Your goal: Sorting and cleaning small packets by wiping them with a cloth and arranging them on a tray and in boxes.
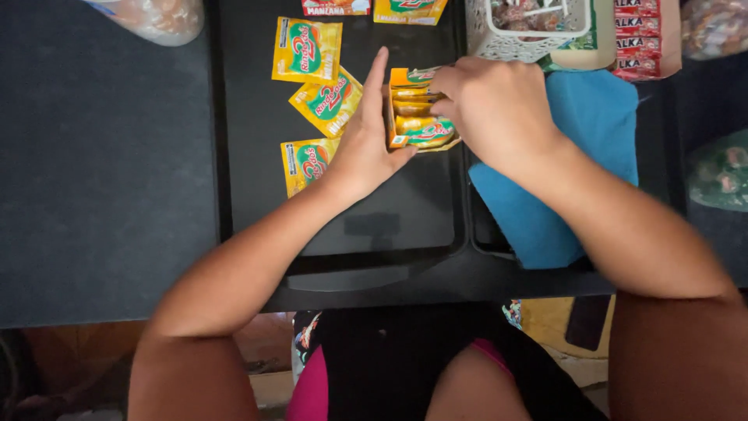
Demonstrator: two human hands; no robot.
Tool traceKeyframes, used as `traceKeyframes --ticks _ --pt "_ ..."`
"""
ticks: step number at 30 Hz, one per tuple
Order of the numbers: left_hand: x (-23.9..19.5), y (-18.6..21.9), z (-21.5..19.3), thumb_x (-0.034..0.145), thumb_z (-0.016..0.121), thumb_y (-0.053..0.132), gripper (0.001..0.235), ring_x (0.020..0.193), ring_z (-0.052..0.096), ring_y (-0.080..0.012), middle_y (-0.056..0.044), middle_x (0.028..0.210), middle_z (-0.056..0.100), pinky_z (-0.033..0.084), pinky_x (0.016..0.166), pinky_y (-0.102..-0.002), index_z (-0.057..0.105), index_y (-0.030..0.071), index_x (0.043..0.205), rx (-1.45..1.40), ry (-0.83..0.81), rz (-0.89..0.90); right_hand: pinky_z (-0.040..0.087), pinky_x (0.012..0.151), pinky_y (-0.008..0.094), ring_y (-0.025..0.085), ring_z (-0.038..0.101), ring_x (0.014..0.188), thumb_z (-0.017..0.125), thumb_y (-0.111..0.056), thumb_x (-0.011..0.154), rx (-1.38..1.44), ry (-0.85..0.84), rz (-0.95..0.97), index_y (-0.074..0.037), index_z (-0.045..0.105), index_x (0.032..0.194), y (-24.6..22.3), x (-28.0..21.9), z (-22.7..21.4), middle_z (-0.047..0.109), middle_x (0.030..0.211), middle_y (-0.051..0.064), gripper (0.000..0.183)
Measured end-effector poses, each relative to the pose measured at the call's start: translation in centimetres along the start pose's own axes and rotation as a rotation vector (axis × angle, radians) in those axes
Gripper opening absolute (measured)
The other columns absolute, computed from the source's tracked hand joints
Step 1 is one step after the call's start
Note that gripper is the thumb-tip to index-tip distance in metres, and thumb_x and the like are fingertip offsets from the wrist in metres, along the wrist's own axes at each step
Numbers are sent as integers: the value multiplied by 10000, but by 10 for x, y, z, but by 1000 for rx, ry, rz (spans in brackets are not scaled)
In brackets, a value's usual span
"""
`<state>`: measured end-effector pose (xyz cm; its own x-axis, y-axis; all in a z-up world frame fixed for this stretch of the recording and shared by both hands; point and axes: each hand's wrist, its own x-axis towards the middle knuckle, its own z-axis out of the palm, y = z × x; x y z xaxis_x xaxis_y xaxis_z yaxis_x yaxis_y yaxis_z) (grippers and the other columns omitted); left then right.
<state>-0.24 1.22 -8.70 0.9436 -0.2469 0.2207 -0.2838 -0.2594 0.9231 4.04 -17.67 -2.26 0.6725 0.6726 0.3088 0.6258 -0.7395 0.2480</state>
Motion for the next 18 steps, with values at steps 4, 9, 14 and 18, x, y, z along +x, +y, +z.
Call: traceKeyframes --ticks 4,9,14,18 --pt "0 -2 0 737 830 -8 1156 1192 609 -234 -135 1318 509 493 1021 -311 -38 177 1478 -78 -20 26 444 423 397 249 642 616 728 -385 821 -11 -110 26 -230 662 839 0 3 3 655 749 -28 170" --pt "1 -2 2 728 824 -14 1158 1228 578 -269 -146 1324 528 454 1031 -319 -36 177 1480 -42 -20 3 410 374 400 269 622 537 600 -240 774 -83 -206 32 -210 585 661 -7 -1 5 634 702 -29 119" --pt "2 -8 3 745 864 110 1143 1284 519 -306 -158 1383 501 450 1021 -337 -11 175 1479 36 0 -3 414 366 349 190 636 585 719 -376 809 -85 -39 -38 -233 632 846 -12 -5 -14 653 888 -79 172" --pt "1 -3 2 777 808 26 1091 1237 565 -263 -130 1339 522 451 1034 -321 -12 174 1480 -40 -7 10 490 429 412 248 674 679 744 -359 784 -17 -85 57 -232 689 1041 -13 -1 -6 688 923 -46 292"
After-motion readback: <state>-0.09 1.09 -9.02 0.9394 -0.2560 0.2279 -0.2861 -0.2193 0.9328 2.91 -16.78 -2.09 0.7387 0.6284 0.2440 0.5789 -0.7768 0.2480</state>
